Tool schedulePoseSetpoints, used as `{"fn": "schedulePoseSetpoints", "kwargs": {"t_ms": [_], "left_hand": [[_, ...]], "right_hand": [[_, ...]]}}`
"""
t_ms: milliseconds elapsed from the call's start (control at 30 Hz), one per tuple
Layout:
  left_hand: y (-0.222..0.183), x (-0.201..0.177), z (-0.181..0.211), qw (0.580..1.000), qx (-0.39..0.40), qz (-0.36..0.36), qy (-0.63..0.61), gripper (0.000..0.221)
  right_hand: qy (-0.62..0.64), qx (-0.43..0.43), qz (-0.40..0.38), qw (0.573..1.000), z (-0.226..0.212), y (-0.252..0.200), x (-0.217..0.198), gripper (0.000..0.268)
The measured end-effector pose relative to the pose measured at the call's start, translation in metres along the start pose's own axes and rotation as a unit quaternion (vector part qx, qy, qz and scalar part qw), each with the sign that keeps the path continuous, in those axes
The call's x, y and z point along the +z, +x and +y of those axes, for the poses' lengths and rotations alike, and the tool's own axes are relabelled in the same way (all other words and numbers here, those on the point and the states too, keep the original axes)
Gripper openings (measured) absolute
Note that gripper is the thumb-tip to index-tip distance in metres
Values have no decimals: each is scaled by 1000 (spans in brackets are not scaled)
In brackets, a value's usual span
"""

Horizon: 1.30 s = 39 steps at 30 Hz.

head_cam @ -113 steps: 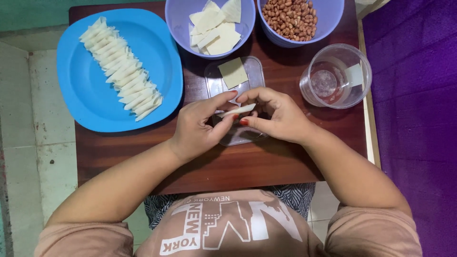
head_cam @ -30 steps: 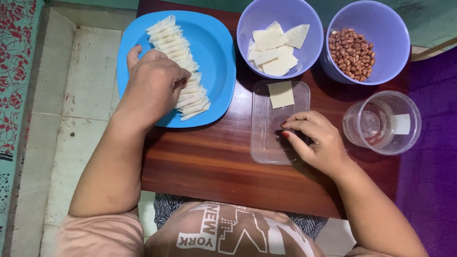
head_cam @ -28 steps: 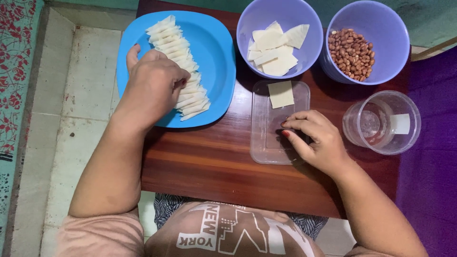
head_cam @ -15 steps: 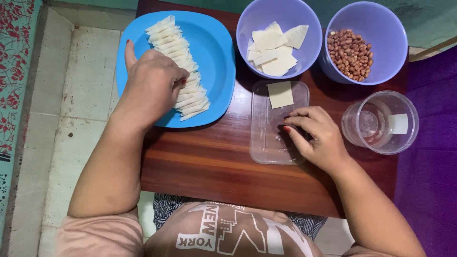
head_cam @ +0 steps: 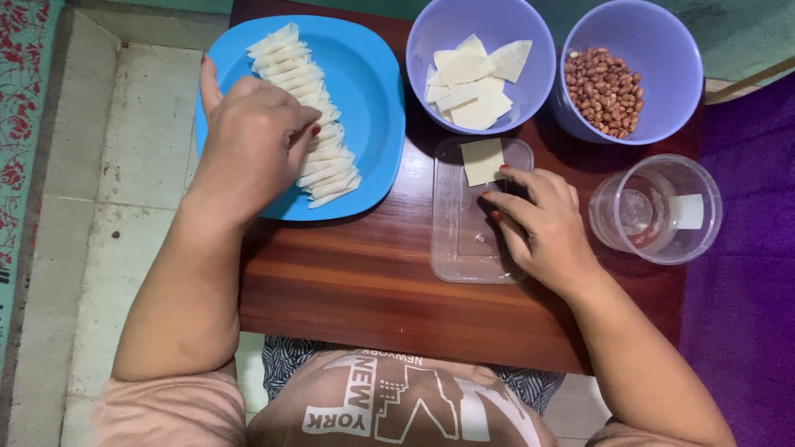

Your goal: A person is manually assembling small nut parcels by placing a peanut on a square wrapper and folding it into a small roll, using water to seal the edges.

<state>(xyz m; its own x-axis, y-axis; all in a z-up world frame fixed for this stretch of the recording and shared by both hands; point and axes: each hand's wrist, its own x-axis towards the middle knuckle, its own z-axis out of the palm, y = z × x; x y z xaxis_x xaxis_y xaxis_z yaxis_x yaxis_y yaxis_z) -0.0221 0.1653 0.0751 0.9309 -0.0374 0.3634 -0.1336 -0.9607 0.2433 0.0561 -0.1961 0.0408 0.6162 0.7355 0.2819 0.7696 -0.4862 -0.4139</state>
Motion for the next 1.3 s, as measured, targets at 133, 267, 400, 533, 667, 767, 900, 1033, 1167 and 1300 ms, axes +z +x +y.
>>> {"fn": "schedulePoseSetpoints", "kwargs": {"t_ms": [133,267,400,533,667,767,900,1033,1167,1300], "left_hand": [[8,-4,22,994,47,77,-57,12],[5,31,48,974,143,106,-137,9],[-6,49,109,925,82,-15,-371,17],[-12,70,141,889,-6,-82,-451,20],[-6,107,156,698,-279,-159,-640,26],[2,116,155,647,-312,-136,-682,31],[-7,132,153,712,-208,-48,-669,36],[-9,130,149,751,-180,-12,-636,30],[-4,120,146,806,-114,16,-581,28],[-3,118,143,849,-74,10,-523,23]], "right_hand": [[-14,-4,-8,1000,5,-1,4,46],[-70,1,-63,996,10,-3,15,36],[-94,10,-62,994,18,-5,25,39],[-87,8,-36,996,24,-7,29,43],[-16,-1,47,999,29,-9,27,44],[76,1,93,993,26,-10,22,42],[194,11,123,973,10,-11,19,34],[288,36,111,951,9,-15,19,26],[447,93,130,880,17,-22,30,32],[501,112,133,848,24,-23,35,34]]}}
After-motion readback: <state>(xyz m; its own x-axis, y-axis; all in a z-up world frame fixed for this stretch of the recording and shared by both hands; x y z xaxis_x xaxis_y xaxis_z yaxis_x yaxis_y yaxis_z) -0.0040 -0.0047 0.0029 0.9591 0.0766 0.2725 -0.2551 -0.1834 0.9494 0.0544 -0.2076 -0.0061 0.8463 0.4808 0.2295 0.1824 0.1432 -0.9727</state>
